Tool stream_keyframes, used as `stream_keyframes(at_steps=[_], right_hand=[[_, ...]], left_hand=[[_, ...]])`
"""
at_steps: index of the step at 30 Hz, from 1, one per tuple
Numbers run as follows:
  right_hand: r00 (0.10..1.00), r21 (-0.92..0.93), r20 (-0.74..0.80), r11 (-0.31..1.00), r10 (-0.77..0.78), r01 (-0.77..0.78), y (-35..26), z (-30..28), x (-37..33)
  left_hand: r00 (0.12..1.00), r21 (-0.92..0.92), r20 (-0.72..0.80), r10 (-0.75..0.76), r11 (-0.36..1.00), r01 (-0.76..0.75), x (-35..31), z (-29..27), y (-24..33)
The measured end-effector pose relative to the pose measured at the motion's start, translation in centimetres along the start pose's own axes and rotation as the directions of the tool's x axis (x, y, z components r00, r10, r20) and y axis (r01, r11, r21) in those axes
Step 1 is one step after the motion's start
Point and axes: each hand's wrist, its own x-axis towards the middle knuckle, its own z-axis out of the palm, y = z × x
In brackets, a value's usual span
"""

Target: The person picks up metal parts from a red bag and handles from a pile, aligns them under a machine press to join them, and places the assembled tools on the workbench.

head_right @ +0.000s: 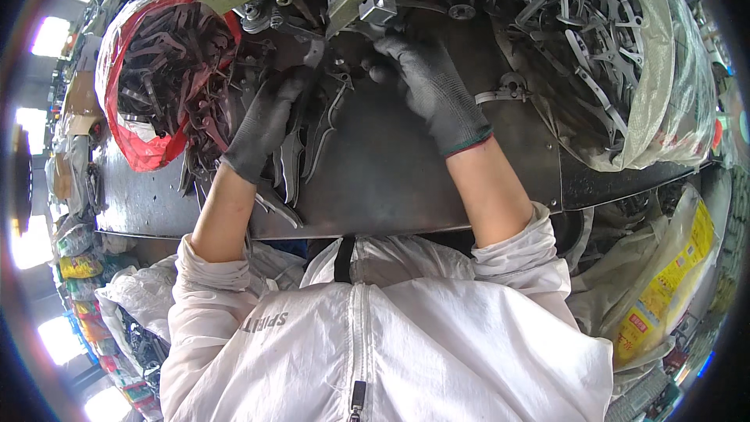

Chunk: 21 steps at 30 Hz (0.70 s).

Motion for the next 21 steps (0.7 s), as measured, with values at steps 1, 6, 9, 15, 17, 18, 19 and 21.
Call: stream_keyframes(at_steps=[1, 6, 9, 15, 17, 18, 19, 21], right_hand=[[1.000, -0.001, 0.008, 1.000, 0.002, -0.002, 0.2, 0.6, 0.0], [0.985, -0.365, 0.162, 0.924, -0.058, 0.115, 0.8, 1.5, 0.2], [0.972, -0.464, 0.178, 0.858, -0.150, 0.218, 1.2, 2.0, 0.0], [0.478, -0.610, 0.657, -0.039, -0.584, 0.791, 5.6, -1.0, 4.4], [0.640, -0.577, 0.562, 0.305, -0.524, 0.757, 6.5, -1.0, 4.9], [0.805, -0.551, 0.450, 0.589, -0.387, 0.591, 7.1, -1.1, 4.9], [0.938, -0.512, 0.289, 0.797, -0.192, 0.321, 6.0, 0.5, 3.5], [0.983, -0.413, 0.170, 0.911, 0.063, 0.013, 4.7, 2.1, 1.9]], left_hand=[[0.999, 0.010, 0.033, -0.039, 0.999, 0.039, 0.6, 0.0, -0.5], [0.996, 0.153, 0.035, -0.087, 0.985, 0.081, 1.6, -0.3, -0.3], [0.986, -0.108, 0.152, -0.074, 0.990, 0.091, 1.7, -0.6, -0.1], [0.980, -0.139, 0.182, -0.079, 0.985, 0.105, 2.8, -0.5, -2.7], [0.678, 0.595, 0.046, 0.733, 0.525, -0.608, 3.3, -1.0, -8.3], [0.685, 0.618, 0.042, 0.728, 0.520, -0.590, 3.5, -0.8, -6.9], [0.889, 0.654, 0.058, 0.455, 0.656, -0.378, 3.1, -0.7, -3.9], [0.992, 0.694, 0.034, 0.124, 0.711, -0.113, 1.9, -2.8, 0.5]])
